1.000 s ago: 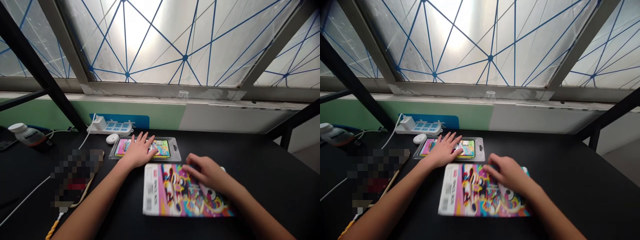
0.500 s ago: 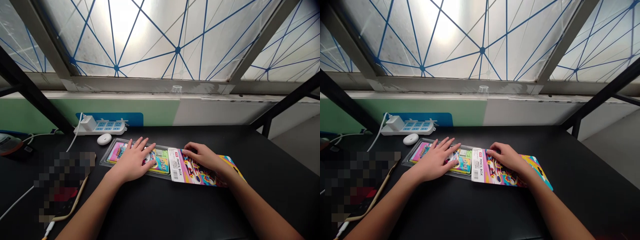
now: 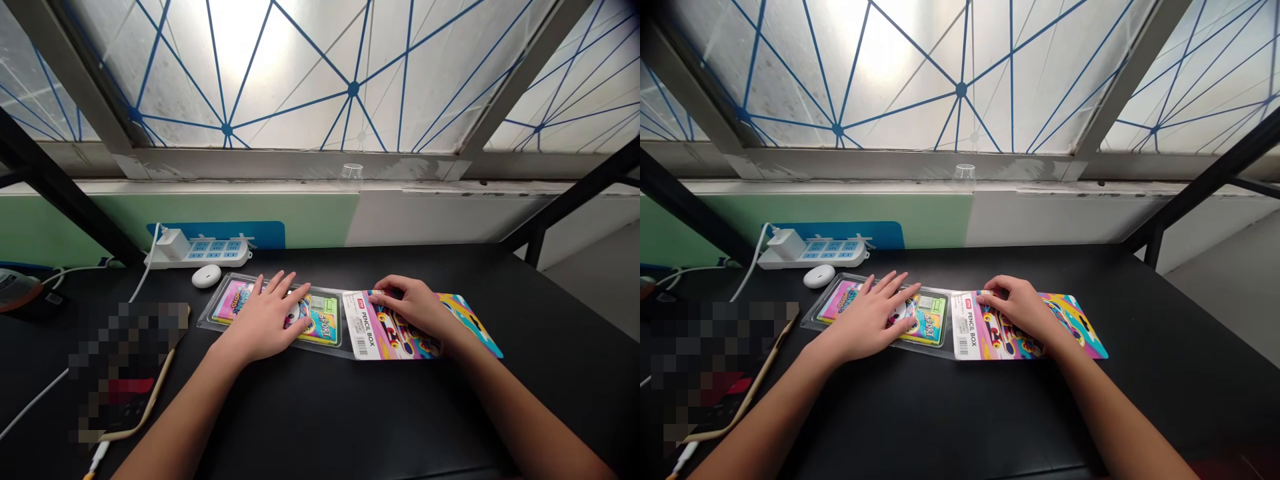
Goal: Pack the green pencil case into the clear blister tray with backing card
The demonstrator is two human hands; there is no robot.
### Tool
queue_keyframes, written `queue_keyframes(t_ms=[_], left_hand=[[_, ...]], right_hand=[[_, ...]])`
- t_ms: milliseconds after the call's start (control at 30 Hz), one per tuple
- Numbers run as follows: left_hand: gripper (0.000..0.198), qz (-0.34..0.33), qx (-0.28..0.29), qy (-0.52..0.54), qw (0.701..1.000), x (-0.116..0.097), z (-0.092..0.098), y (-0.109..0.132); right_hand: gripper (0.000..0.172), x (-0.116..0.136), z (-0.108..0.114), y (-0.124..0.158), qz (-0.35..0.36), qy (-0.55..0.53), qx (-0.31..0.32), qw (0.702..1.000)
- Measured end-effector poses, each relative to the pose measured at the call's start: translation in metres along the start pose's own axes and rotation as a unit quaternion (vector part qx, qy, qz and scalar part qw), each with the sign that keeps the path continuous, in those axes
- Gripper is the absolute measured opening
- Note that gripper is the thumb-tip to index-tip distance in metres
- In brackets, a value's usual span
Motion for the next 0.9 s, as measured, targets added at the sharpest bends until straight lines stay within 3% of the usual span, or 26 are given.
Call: queue_keyframes(t_ms=[167,300,400,500,567,700,800,900], left_hand=[[0.064,0.018,-0.001,-0.001,1.000,-0.008,-0.002,-0.002],[0.058,0.040,-0.037,0.036,0.998,-0.031,-0.004,-0.005],[0.048,0.046,-0.055,0.123,0.990,-0.052,-0.002,-0.006],[0.040,0.058,-0.065,0.263,0.961,-0.055,0.005,-0.003],[0.035,0.078,-0.098,0.346,0.930,-0.042,0.013,-0.001],[0.027,0.150,-0.226,0.399,0.876,0.010,0.025,0.003],[0.034,0.198,-0.283,0.465,0.815,0.043,0.014,0.002],[0.048,0.220,-0.274,0.521,0.778,0.054,-0.004,-0.003]], right_hand=[[0.038,0.009,-0.003,0.004,0.019,0.002,-0.023,1.000],[0.036,0.012,-0.018,0.003,0.020,0.016,-0.007,1.000],[0.037,0.016,-0.029,0.003,0.033,0.036,0.011,0.999],[0.038,0.018,-0.032,0.003,0.037,0.051,0.013,0.998],[0.038,0.015,-0.029,0.002,0.035,0.050,0.021,0.998],[0.039,0.004,-0.014,0.000,0.038,0.053,0.065,0.996],[0.041,-0.005,0.000,0.003,0.053,0.051,0.127,0.989],[0.058,-0.010,0.008,0.005,0.053,0.045,0.156,0.985]])
Point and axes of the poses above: each hand's wrist, its own y-axis away from the middle knuckle, its own z-axis out of the back of the hand, x = y × z, the point moved 6 cm from there along -y, towards the middle knuckle, and after that the axes turned 7 degrees about -y, right-handed, at the moved point
